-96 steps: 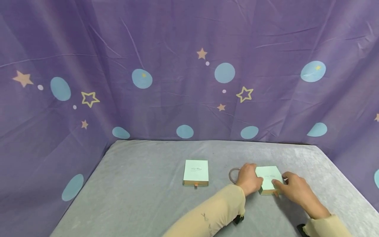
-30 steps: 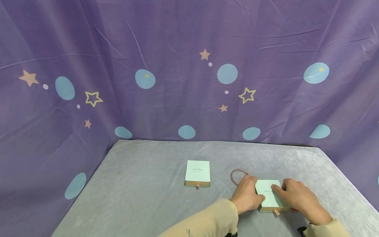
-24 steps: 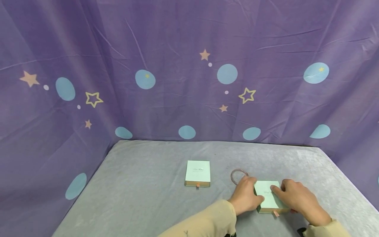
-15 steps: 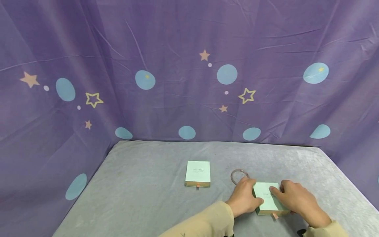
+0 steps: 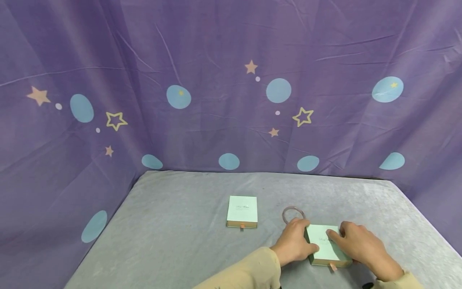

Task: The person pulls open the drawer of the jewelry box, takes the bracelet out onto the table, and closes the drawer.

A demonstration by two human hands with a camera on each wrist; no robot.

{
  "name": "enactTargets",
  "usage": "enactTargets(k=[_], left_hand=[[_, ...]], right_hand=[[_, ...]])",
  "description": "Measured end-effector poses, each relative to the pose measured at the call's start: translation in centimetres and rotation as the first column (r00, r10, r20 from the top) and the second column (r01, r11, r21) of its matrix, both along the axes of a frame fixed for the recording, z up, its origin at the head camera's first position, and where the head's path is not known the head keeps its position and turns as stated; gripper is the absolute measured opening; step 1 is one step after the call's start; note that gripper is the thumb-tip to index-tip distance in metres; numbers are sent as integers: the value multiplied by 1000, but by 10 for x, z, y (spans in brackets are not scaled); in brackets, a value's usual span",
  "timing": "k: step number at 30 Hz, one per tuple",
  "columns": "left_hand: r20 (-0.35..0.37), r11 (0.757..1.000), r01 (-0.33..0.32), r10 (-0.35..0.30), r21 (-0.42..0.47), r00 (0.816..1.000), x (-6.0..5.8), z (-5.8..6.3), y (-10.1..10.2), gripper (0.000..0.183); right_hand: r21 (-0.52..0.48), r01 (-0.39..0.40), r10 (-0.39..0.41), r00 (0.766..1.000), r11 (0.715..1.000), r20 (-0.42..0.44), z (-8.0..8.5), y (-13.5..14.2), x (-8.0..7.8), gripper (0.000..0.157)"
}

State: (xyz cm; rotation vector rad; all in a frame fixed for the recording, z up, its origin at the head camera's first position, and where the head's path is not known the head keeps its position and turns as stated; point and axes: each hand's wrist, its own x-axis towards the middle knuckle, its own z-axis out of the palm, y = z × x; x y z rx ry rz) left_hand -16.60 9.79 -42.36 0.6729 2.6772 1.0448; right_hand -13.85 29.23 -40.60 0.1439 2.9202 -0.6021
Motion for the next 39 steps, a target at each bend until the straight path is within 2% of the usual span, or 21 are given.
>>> enactTargets(k=[21, 31, 39], left_hand=[[-30, 1000, -11, 12, 20, 999, 3, -3, -15, 58], [-13, 1000, 5, -4, 27, 1000, 1, -3, -22, 59], [11, 1000, 15, -15, 16, 1000, 2, 1, -25, 59]], right_hand=[[-27, -24, 24, 1000, 999, 13, -2, -12, 1, 48], [-93, -21, 25, 999, 995, 33, -3, -14, 0, 57], [-86, -22, 26, 999, 996, 44, -1, -16, 1, 59]])
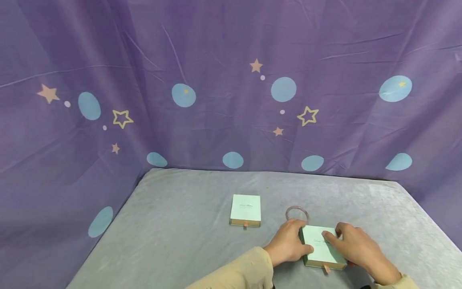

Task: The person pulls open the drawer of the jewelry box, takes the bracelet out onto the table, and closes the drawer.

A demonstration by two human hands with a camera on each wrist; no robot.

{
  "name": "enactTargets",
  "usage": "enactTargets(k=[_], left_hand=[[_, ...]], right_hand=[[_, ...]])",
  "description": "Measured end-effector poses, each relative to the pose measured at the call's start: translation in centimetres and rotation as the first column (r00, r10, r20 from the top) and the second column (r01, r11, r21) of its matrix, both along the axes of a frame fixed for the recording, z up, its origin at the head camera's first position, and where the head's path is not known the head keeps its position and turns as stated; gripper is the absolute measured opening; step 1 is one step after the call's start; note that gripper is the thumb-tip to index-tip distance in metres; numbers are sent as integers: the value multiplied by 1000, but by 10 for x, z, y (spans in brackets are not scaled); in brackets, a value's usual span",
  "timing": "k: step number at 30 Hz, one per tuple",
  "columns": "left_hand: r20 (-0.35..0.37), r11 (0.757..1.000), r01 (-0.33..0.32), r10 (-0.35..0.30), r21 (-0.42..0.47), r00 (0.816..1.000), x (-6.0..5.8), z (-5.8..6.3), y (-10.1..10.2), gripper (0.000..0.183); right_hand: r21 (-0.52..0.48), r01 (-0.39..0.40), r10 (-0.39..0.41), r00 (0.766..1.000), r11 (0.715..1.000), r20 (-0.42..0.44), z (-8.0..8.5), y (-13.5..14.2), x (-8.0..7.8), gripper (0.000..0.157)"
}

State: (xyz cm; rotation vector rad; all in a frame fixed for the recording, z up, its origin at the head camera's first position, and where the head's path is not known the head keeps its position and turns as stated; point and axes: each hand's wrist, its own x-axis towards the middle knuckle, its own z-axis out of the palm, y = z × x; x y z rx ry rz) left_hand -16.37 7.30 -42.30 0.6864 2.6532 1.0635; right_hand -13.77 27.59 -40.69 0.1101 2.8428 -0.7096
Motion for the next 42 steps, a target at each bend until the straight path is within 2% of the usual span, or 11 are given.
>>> enactTargets(k=[12, 20, 26, 42], left_hand=[[1, 1000, 2, -2, -22, 1000, 0, 0, -6, 59], [-11, 1000, 8, -8, -20, 1000, 1, 1, -6, 59], [25, 1000, -10, 10, -6, 1000, 1, 1, -9, 59], [61, 1000, -10, 10, 6, 998, 2, 0, -20, 59]], right_hand=[[-3, -27, 27, 1000, 1000, 0, 0, -5, -2, 58], [-13, -23, 23, 1000, 1000, 8, 0, -5, -2, 68], [-4, -39, 39, 999, 999, 8, 1, -6, -3, 74], [5, -68, 68, 997, 998, -31, 1, -14, -2, 69]])
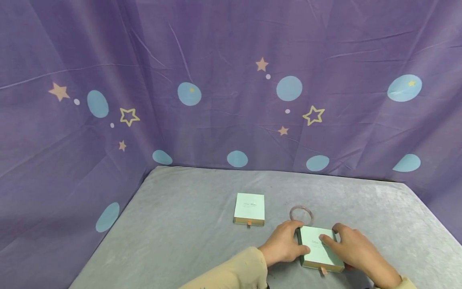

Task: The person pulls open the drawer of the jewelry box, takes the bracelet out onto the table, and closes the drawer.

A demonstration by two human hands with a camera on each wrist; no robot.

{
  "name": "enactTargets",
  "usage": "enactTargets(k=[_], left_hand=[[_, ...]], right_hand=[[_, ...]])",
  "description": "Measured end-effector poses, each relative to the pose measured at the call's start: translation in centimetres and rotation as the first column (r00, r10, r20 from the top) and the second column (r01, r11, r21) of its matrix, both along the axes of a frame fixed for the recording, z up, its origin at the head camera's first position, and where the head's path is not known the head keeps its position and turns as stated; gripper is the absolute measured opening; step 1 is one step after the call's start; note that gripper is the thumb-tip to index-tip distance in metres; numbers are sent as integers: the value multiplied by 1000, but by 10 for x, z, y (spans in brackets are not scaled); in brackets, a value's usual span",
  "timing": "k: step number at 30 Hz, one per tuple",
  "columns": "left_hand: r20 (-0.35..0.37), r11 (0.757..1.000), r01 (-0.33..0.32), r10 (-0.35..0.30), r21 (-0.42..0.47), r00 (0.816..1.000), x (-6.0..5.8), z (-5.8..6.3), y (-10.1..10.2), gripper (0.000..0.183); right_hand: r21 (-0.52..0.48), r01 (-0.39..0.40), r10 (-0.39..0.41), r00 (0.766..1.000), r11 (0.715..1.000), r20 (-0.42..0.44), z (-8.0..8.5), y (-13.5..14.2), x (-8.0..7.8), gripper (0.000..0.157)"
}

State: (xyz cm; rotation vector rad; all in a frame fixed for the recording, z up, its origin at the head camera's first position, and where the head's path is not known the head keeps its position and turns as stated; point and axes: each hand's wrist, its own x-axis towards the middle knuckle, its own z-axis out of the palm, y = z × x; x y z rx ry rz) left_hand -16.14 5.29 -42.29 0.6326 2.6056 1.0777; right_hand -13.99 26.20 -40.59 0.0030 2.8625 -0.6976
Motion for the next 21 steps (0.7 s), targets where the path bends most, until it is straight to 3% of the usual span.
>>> enactTargets(k=[21], left_hand=[[41, 999, 10, -12, 32, 999, 2, 0, -14, 59]], right_hand=[[-16, -36, 36, 999, 999, -8, 0, -10, -2, 68]])
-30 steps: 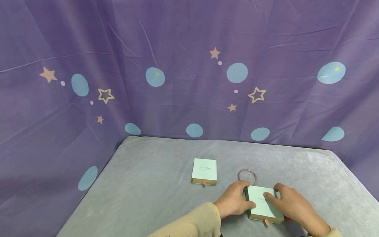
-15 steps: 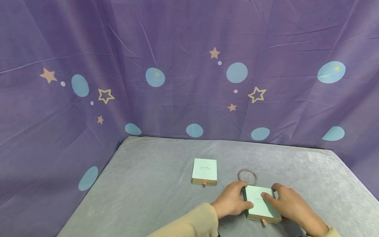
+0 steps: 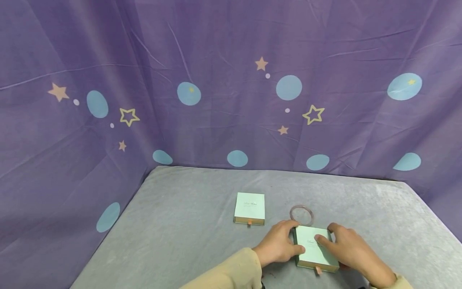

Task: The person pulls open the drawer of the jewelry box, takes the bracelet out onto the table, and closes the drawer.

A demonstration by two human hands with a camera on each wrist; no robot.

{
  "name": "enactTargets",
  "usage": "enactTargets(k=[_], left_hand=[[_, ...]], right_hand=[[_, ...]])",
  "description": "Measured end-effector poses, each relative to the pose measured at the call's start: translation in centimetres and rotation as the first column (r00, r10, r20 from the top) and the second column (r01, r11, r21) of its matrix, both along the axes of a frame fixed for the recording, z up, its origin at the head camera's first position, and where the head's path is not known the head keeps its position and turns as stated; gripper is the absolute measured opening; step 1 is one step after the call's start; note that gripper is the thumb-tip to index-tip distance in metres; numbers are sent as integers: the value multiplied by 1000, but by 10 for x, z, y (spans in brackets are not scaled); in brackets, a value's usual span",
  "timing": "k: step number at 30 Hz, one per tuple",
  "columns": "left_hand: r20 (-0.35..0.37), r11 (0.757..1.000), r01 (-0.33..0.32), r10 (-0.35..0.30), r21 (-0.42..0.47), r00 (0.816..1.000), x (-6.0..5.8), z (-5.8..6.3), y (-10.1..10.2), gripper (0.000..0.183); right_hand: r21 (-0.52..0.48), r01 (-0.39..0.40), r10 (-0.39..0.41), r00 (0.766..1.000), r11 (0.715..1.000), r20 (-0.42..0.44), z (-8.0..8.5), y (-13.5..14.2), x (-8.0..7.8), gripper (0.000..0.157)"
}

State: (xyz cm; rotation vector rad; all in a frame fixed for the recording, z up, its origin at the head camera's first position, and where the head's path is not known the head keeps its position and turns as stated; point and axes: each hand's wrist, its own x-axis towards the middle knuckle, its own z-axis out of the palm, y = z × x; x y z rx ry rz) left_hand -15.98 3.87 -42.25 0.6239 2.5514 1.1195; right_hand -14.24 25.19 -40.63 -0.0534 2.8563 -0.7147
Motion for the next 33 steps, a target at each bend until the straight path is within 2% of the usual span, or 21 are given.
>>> enactTargets(k=[5, 12, 33], left_hand=[[16, 1000, -4, 4, 10, 1000, 0, -1, -3, 59], [22, 1000, -7, 6, 21, 1000, 1, -1, -6, 60], [24, 1000, 15, -15, 9, 1000, 3, 1, -22, 60]], right_hand=[[-5, 2, -2, 1000, 1000, 19, 1, -3, 0, 69], [1, -3, 3, 1000, 1000, -4, 0, -6, 1, 65], [-102, 22, -22, 1000, 995, 1, -1, -21, 9, 61]])
